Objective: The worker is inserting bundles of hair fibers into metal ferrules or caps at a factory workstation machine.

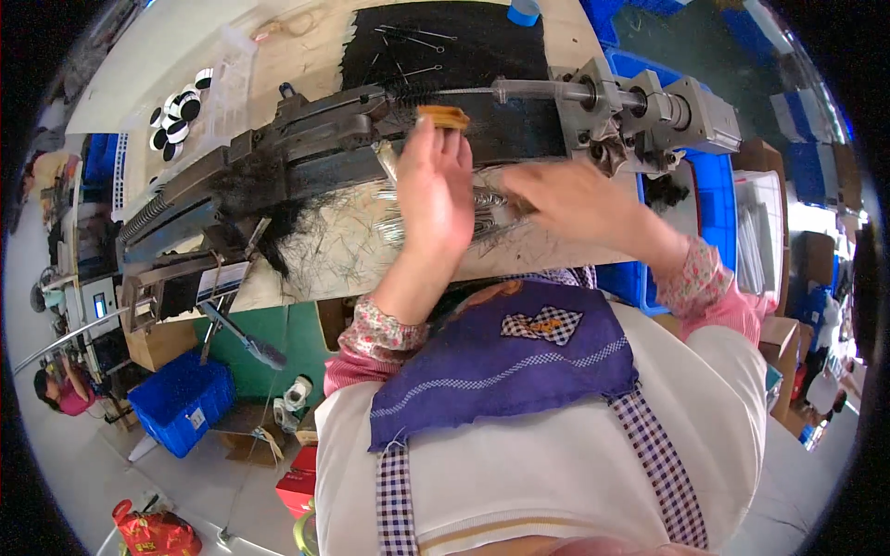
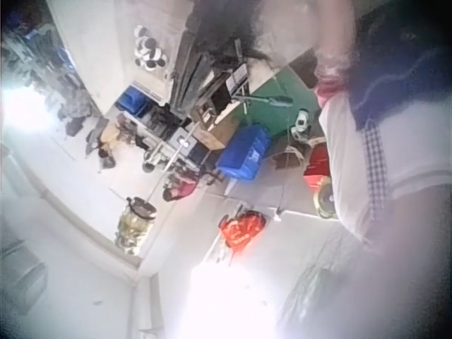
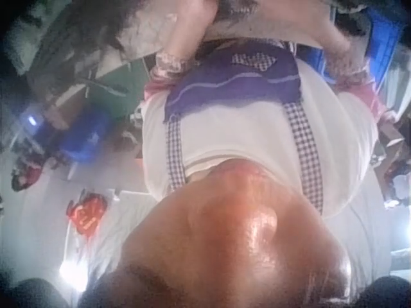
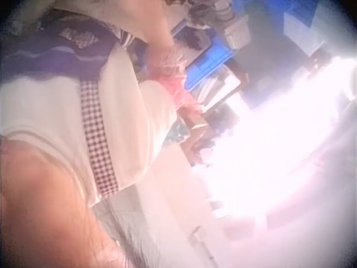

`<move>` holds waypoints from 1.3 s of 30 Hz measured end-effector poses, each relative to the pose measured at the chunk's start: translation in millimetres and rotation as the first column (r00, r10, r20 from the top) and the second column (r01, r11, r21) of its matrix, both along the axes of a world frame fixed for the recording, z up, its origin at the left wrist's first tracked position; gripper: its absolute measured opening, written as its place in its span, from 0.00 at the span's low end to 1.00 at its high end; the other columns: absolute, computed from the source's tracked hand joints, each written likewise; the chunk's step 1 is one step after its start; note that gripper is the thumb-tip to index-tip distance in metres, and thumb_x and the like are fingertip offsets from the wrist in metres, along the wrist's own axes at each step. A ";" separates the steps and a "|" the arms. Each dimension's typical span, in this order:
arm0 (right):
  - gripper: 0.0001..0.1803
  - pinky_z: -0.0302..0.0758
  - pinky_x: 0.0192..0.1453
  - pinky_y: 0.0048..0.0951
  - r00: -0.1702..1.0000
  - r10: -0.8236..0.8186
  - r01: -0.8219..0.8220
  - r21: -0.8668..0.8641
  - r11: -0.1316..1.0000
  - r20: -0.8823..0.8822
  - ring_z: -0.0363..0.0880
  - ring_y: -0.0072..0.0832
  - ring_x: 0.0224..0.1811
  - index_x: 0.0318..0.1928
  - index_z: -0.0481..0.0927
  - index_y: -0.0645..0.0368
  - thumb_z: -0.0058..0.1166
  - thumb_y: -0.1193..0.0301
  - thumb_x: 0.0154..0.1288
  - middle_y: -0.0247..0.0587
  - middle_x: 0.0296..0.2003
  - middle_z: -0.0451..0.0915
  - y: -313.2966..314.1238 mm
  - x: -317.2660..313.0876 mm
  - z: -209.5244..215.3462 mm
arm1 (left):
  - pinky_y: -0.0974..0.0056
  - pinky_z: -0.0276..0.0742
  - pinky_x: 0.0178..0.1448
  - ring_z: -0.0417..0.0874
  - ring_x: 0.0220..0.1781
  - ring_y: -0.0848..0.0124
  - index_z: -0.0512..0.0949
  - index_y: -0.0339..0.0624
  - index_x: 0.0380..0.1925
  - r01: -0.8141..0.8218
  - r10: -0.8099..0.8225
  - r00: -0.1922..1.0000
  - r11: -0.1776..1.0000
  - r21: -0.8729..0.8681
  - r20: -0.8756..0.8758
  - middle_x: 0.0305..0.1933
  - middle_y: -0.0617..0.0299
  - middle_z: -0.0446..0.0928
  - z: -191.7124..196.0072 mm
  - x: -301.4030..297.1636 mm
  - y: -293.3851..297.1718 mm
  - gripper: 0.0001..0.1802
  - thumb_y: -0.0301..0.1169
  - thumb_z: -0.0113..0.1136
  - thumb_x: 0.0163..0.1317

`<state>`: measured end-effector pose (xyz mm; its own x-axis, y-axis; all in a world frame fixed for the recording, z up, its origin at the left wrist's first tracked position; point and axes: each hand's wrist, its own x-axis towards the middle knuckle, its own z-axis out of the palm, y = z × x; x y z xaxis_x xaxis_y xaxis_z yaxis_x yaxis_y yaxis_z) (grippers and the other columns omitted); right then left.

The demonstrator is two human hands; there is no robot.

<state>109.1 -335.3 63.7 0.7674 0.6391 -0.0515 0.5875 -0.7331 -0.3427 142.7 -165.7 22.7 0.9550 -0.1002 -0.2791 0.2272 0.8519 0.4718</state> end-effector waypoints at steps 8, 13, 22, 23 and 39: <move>0.10 0.76 0.34 0.39 0.992 0.115 -0.116 0.004 0.993 0.059 0.81 0.40 0.36 0.40 0.71 0.55 0.53 0.71 0.56 0.40 0.33 0.77 -34.9 -23.7 -62.4 | 0.52 0.53 0.74 0.58 0.72 0.49 0.63 0.25 0.61 0.178 -0.279 0.922 0.921 0.348 0.268 0.65 0.40 0.63 7.8 -80.4 74.4 0.27 0.28 0.50 0.64; 0.12 0.75 0.33 0.37 0.993 -0.044 0.072 0.277 0.958 -0.109 0.79 0.41 0.30 0.37 0.72 0.59 0.59 0.71 0.55 0.43 0.28 0.77 -42.5 -26.1 -60.1 | 0.46 0.55 0.69 0.56 0.71 0.48 0.54 0.40 0.69 0.082 0.088 0.932 -0.996 0.030 0.351 0.66 0.38 0.62 -25.4 -115.1 224.3 0.43 0.43 0.61 0.57; 0.16 0.73 0.33 0.39 0.821 -0.421 0.539 0.281 0.794 -0.387 0.78 0.47 0.28 0.35 0.73 0.66 0.55 0.63 0.64 0.57 0.26 0.77 -41.3 -43.3 -88.8 | 0.49 0.77 0.48 0.80 0.49 0.46 0.55 0.45 0.68 0.463 0.685 0.725 -0.561 0.686 0.072 0.50 0.42 0.77 -48.5 -153.8 284.5 0.39 0.41 0.60 0.60; 0.15 0.72 0.33 0.36 0.766 -0.525 0.632 0.289 0.719 -0.370 0.77 0.41 0.27 0.37 0.74 0.66 0.55 0.64 0.64 0.55 0.26 0.77 -44.2 -50.9 -76.0 | 0.49 0.74 0.53 0.78 0.53 0.47 0.55 0.46 0.68 0.277 0.442 0.847 -0.841 0.464 0.296 0.53 0.43 0.76 -52.6 -146.7 269.3 0.37 0.40 0.58 0.61; 0.08 0.76 0.39 0.36 0.936 -0.206 0.051 0.468 0.882 0.286 0.79 0.43 0.35 0.40 0.78 0.63 0.53 0.75 0.59 0.44 0.33 0.79 -12.6 37.5 50.5 | 0.66 0.74 0.45 0.76 0.35 0.70 0.71 0.34 0.42 -0.075 -0.289 0.943 0.296 0.952 0.164 0.32 0.62 0.71 17.4 -72.8 104.3 0.11 0.31 0.42 0.72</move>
<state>146.6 -347.8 114.3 0.7690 0.4279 0.4750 0.6317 -0.6228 -0.4616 69.9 -61.4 40.1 0.9986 -0.0514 -0.0106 -0.0023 -0.2432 0.9700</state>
